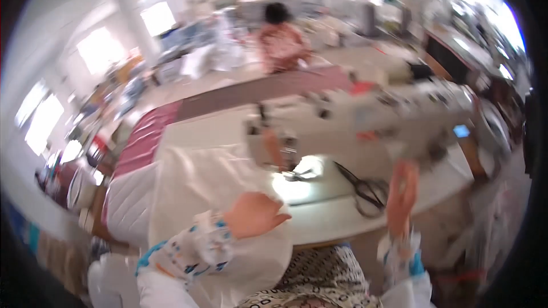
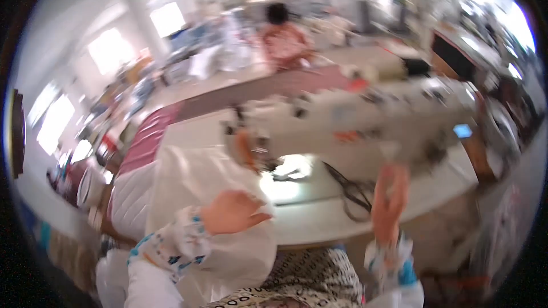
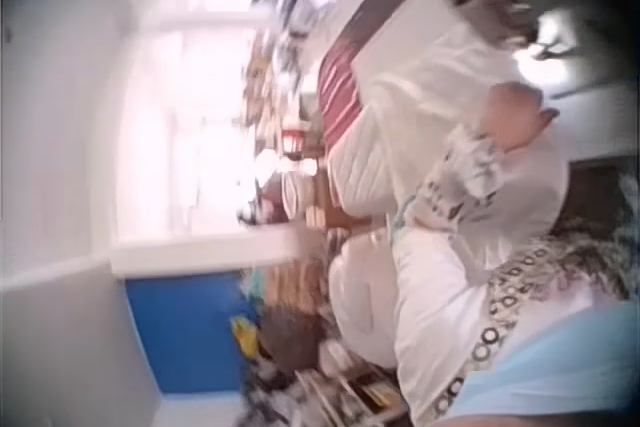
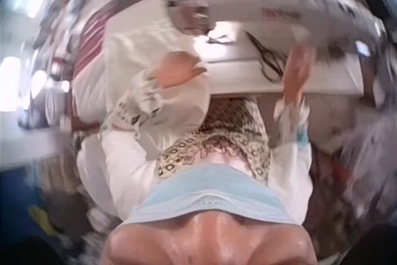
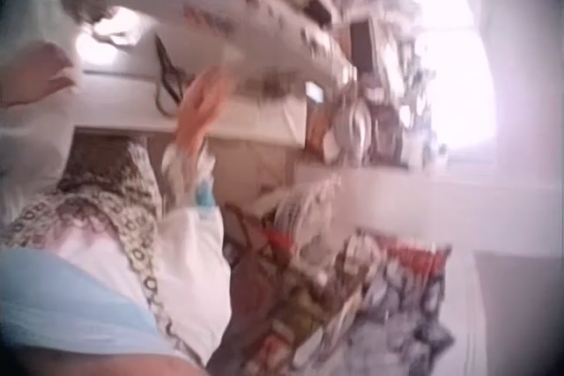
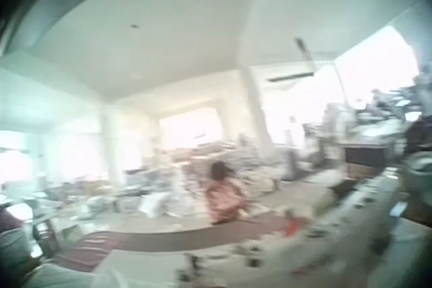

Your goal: Sewing and trimming the edges of white quilted fabric pieces using an industrial sewing machine.

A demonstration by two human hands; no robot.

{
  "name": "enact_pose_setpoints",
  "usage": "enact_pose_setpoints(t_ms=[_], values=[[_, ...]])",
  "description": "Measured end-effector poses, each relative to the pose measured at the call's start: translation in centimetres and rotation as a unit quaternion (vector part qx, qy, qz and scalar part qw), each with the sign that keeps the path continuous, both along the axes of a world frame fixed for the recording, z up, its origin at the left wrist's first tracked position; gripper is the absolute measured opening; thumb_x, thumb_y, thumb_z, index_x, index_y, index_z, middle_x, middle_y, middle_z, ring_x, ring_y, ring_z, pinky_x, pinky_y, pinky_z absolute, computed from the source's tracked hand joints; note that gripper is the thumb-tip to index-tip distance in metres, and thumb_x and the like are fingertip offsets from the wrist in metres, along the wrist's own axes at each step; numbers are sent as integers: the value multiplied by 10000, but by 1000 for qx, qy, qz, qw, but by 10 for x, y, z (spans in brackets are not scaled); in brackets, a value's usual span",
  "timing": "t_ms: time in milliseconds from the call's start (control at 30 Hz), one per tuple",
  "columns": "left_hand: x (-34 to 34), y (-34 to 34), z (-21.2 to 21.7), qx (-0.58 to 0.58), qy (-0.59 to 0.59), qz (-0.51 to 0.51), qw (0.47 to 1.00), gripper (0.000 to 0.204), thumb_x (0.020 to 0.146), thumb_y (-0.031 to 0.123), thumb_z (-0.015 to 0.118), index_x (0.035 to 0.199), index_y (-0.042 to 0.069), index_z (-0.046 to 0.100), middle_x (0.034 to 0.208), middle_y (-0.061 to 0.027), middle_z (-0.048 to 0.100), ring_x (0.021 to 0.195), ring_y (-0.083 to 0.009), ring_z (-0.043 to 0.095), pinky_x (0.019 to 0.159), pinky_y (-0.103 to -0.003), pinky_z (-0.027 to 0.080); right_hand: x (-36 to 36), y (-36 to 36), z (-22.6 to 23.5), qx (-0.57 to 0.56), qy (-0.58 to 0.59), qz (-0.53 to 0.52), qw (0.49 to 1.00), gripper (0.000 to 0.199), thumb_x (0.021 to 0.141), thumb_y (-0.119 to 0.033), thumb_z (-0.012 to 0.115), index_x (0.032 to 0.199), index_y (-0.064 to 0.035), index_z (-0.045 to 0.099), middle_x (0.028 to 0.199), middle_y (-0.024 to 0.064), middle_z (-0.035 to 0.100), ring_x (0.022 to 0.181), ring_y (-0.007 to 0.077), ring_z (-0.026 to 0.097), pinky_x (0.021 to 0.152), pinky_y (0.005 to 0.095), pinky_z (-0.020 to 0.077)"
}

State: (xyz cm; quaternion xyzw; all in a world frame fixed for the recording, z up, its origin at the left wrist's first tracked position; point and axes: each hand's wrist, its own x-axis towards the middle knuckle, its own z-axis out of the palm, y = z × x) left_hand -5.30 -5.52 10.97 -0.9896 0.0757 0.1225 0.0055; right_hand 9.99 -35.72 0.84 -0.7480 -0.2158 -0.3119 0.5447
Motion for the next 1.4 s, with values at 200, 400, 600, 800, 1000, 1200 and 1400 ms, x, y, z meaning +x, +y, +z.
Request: enact_pose_setpoints(t_ms=[200, 400, 600, 800, 1000, 1200, 1400], values=[[23, -72, 42, -136, -179, -182, 957, 262, 856, 222, 725, 1046, 45, 692, 1064, -115, 705, 1033, -315, 656, 902, -453, 519, 107, -47, 23, 281, -63, -201, 937, 277, 984, -94, 575, 1255, -34, 574, 1125, 56, 593, 1047, 139, 573, 924, 295, 467], [98, -140, 42, -157, -273, -273, 909, 195, 862, 132, 695, 1024, 24, 679, 1138, -142, 672, 1144, -354, 600, 1048, -497, 429, 101, -76, 31, 105, -106, -252, 956, 381, 877, -140, 739, 1184, 4, 565, 1038, 105, 594, 901, 173, 608, 787, 299, 509], [187, -208, 28, -94, -412, -310, 852, 273, 885, 128, 631, 1146, 49, 654, 1347, -141, 572, 1327, -320, 477, 1157, -531, 299, 125, -89, 20, 79, -58, -250, 963, 347, 826, -240, 814, 972, 4, 614, 800, 87, 579, 641, 217, 568, 609, 336, 491], [240, -248, 4, -10, -513, -287, 809, 417, 934, 185, 536, 1344, 202, 612, 1497, -36, 480, 1421, -257, 389, 1194, -576, 181, 123, -80, 7, 96, -49, -253, 961, 311, 815, -235, 812, 834, -14, 594, 658, 105, 550, 587, 229, 540, 560, 355, 451], [247, -259, -3, 31, -530, -240, 812, 394, 935, 230, 543, 1315, 229, 646, 1524, 26, 452, 1421, -229, 385, 1195, -568, 181, 121, -80, 9, 115, -28, -257, 959, 285, 833, -202, 781, 922, -8, 592, 767, 132, 574, 643, 271, 562, 568, 367, 450], [245, -259, 0, 43, -528, -235, 815, 389, 930, 249, 556, 1306, 231, 654, 1527, 40, 444, 1416, -220, 388, 1199, -545, 197, 113, -87, 6, 48, -40, -213, 975, 450, 886, -227, 716, 1234, -14, 526, 1095, 179, 579, 881, 414, 624, 701, 466, 518], [246, -256, 0, 45, -525, -236, 816, 399, 927, 243, 557, 1315, 231, 649, 1536, 45, 431, 1420, -215, 381, 1206, -532, 196, 117, -83, 2, 65, -61, -207, 974, 449, 878, -169, 725, 1257, -37, 524, 1096, 161, 581, 802, 380, 625, 672, 440, 517]])
